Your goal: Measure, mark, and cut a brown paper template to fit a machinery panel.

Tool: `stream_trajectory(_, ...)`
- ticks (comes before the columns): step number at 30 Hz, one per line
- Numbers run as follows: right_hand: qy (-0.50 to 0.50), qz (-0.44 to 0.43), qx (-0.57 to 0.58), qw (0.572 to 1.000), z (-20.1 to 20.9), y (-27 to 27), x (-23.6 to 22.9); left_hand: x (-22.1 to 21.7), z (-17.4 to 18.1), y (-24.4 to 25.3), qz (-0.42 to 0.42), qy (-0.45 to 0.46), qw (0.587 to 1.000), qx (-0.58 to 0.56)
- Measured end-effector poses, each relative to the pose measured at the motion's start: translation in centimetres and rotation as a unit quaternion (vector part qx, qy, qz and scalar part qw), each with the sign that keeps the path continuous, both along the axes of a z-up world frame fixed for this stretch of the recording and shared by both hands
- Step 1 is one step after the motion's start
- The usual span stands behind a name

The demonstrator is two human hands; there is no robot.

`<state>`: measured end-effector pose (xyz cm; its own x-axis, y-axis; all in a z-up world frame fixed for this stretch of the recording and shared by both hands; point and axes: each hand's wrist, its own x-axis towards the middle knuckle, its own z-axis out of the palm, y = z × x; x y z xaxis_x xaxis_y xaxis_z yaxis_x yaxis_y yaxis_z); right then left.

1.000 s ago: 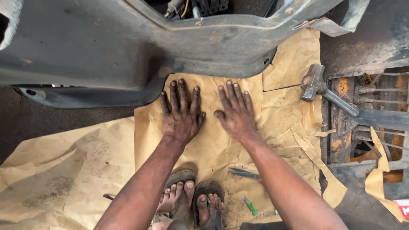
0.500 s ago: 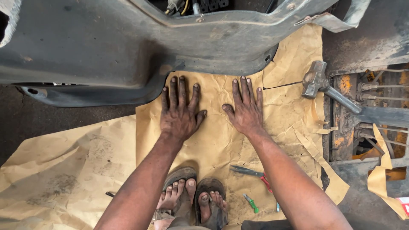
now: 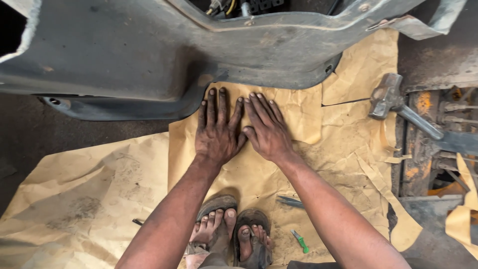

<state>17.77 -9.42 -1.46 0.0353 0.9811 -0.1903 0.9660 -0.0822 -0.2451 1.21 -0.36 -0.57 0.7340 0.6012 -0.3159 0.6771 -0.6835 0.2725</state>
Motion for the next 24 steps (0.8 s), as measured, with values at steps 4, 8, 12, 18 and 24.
stream_trajectory(4,0.008,0.016,-0.004,1.000,0.5,1.8,-1.6,-0.3,-2.0,-0.5,0.013,-0.020,0.999,0.037)
stream_trajectory(8,-0.049,0.021,-0.031,0.998,0.4,2.3,-2.1,-1.0,-2.7,-0.5,0.032,-0.094,0.994,0.046)
stream_trajectory(12,-0.093,0.022,-0.061,0.994,0.6,2.6,-2.4,-2.4,-2.9,-0.7,0.048,-0.201,0.978,0.034)
stream_trajectory(18,-0.075,0.011,-0.036,0.996,0.1,2.4,-2.5,-6.1,-0.8,-4.0,0.042,-0.131,0.985,0.104)
stream_trajectory(24,-0.090,0.011,-0.042,0.995,0.0,2.4,-2.5,-8.4,-0.6,-3.7,0.065,-0.091,0.991,0.073)
